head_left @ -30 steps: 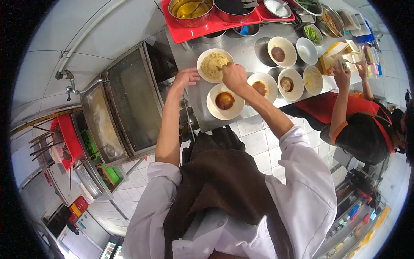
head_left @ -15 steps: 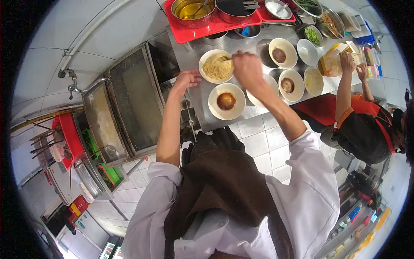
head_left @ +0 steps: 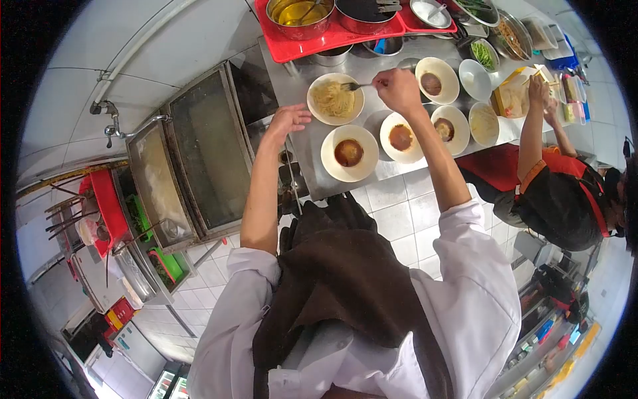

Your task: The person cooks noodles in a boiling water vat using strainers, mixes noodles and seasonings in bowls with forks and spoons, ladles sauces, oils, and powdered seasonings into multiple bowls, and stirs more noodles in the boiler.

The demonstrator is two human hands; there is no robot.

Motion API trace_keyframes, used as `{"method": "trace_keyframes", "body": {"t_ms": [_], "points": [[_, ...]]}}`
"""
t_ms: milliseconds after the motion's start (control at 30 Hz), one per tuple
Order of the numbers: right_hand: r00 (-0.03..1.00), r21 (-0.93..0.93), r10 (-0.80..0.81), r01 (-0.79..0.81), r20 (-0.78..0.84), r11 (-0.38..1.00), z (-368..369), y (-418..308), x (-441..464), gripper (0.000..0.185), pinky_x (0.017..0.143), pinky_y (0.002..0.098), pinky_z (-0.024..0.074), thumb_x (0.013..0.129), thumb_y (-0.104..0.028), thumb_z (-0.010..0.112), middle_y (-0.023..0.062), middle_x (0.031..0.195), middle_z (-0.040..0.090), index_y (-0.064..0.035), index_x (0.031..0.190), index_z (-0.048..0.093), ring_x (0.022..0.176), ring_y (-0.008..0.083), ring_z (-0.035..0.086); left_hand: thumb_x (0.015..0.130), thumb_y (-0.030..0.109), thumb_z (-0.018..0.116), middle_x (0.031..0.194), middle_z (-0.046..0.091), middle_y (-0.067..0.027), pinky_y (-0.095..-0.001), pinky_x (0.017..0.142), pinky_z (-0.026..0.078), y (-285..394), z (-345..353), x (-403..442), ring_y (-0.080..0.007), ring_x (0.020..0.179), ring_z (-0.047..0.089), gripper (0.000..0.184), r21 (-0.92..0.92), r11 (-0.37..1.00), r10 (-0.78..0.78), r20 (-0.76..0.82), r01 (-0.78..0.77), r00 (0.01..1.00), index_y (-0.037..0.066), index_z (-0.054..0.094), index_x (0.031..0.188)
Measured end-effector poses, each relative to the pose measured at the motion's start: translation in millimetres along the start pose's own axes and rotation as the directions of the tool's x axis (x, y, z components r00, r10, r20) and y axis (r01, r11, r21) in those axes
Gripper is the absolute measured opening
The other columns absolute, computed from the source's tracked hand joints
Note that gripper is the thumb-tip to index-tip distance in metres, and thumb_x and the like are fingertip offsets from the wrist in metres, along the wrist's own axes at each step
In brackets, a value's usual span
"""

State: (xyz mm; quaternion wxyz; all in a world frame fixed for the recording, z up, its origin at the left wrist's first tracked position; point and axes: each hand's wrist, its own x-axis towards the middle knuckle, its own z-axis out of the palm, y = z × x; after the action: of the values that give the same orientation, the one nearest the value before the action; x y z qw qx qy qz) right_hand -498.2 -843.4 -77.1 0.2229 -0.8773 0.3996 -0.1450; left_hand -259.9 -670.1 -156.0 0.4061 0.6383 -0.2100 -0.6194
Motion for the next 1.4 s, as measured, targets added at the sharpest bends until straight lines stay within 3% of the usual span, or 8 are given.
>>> {"method": "trace_keyframes", "body": {"t_ms": [167,600,700,800,1033,1100,1200,1400], "points": [[0.967,-0.490,-0.253,0.213,-0.017,0.845,48.9,-34.5,-6.7,0.013,0.061,0.0406,0.0521,0.070,-0.016,0.060,0.0173,0.064,0.062,-0.0052,0.064,0.066,0.066,0.0277,0.066,0.068,0.004,0.046,0.118,0.057,-0.0152,-0.0329,0.089,0.046,-6.6,2.3,5.8,-0.0225,0.105,0.058,0.064,-0.015,1.000,-0.023,-0.007,0.023,1.000,-0.007,0.041,0.131],[0.979,0.483,0.123,-0.189,0.165,0.855,27.5,30.9,2.5,0.012,0.062,0.0396,0.0516,0.067,-0.012,0.060,0.0162,0.065,0.064,-0.0080,0.070,0.071,0.066,0.0305,0.065,0.067,0.002,0.045,0.119,0.057,-0.0145,-0.0337,0.090,0.045,-6.2,-2.9,2.5,-0.0213,0.104,0.057,0.067,-0.002,1.000,0.011,-0.004,-0.011,1.000,-0.007,0.040,0.132],[0.968,-0.306,-0.233,0.195,-0.094,0.932,-20.1,-11.6,2.8,0.011,0.059,0.0372,0.0513,0.069,-0.011,0.059,0.0122,0.069,0.064,-0.0027,0.068,0.066,0.064,0.0279,0.064,0.067,0.002,0.045,0.120,0.056,-0.0147,-0.0336,0.089,0.046,-6.8,-2.3,3.6,-0.0211,0.104,0.057,0.067,-0.006,1.000,0.008,-0.011,-0.008,1.000,-0.007,0.039,0.133],[0.932,-0.459,-0.351,0.275,-0.089,0.845,6.6,-37.1,0.6,0.009,0.059,0.0395,0.0523,0.069,-0.009,0.058,0.0107,0.069,0.063,-0.0054,0.066,0.065,0.064,0.0282,0.065,0.067,0.002,0.045,0.119,0.057,-0.0149,-0.0333,0.087,0.046,-11.4,-2.5,6.0,-0.0213,0.104,0.057,0.067,0.002,1.000,-0.026,-0.042,0.026,0.999,-0.007,0.039,0.133],[0.980,-0.361,-0.027,0.099,0.199,0.927,86.7,-10.8,2.5,0.012,0.067,0.0386,0.0531,0.070,-0.015,0.061,0.0176,0.070,0.065,-0.0058,0.069,0.069,0.074,0.0282,0.067,0.069,0.001,0.045,0.119,0.056,-0.0157,-0.0319,0.085,0.047,-2.0,0.4,2.8,-0.0216,0.105,0.057,0.065,-0.006,1.000,0.000,-0.016,0.000,1.000,-0.007,0.039,0.133],[0.990,0.108,0.092,-0.103,0.106,0.989,89.0,27.4,4.3,0.013,0.067,0.0388,0.0534,0.069,-0.016,0.061,0.0190,0.070,0.065,-0.0075,0.069,0.070,0.071,0.0290,0.067,0.069,0.001,0.045,0.119,0.056,-0.0158,-0.0317,0.085,0.046,-3.7,-0.4,-1.3,-0.0217,0.105,0.057,0.065,0.002,1.000,-0.003,-0.022,0.003,1.000,-0.007,0.039,0.133],[0.989,0.176,0.107,-0.124,0.104,0.977,44.5,30.5,0.2,0.013,0.064,0.0404,0.0531,0.069,-0.016,0.060,0.0202,0.070,0.064,-0.0085,0.069,0.070,0.069,0.0295,0.066,0.067,0.001,0.044,0.118,0.057,-0.0152,-0.0317,0.085,0.046,-1.6,-3.5,4.1,-0.0212,0.103,0.057,0.067,-0.008,1.000,-0.007,-0.025,0.007,1.000,-0.006,0.038,0.134],[1.000,-0.445,-0.020,0.008,-0.023,0.896,-15.8,-66.6,-15.4,0.011,0.057,0.0383,0.0524,0.070,-0.014,0.061,0.0174,0.068,0.065,-0.0059,0.068,0.069,0.066,0.0285,0.066,0.068,-0.001,0.043,0.117,0.057,-0.0144,-0.0319,0.086,0.046,-7.2,-9.0,10.2,-0.0205,0.100,0.058,0.067,-0.034,0.999,-0.014,-0.027,0.013,1.000,-0.006,0.037,0.135]]}}
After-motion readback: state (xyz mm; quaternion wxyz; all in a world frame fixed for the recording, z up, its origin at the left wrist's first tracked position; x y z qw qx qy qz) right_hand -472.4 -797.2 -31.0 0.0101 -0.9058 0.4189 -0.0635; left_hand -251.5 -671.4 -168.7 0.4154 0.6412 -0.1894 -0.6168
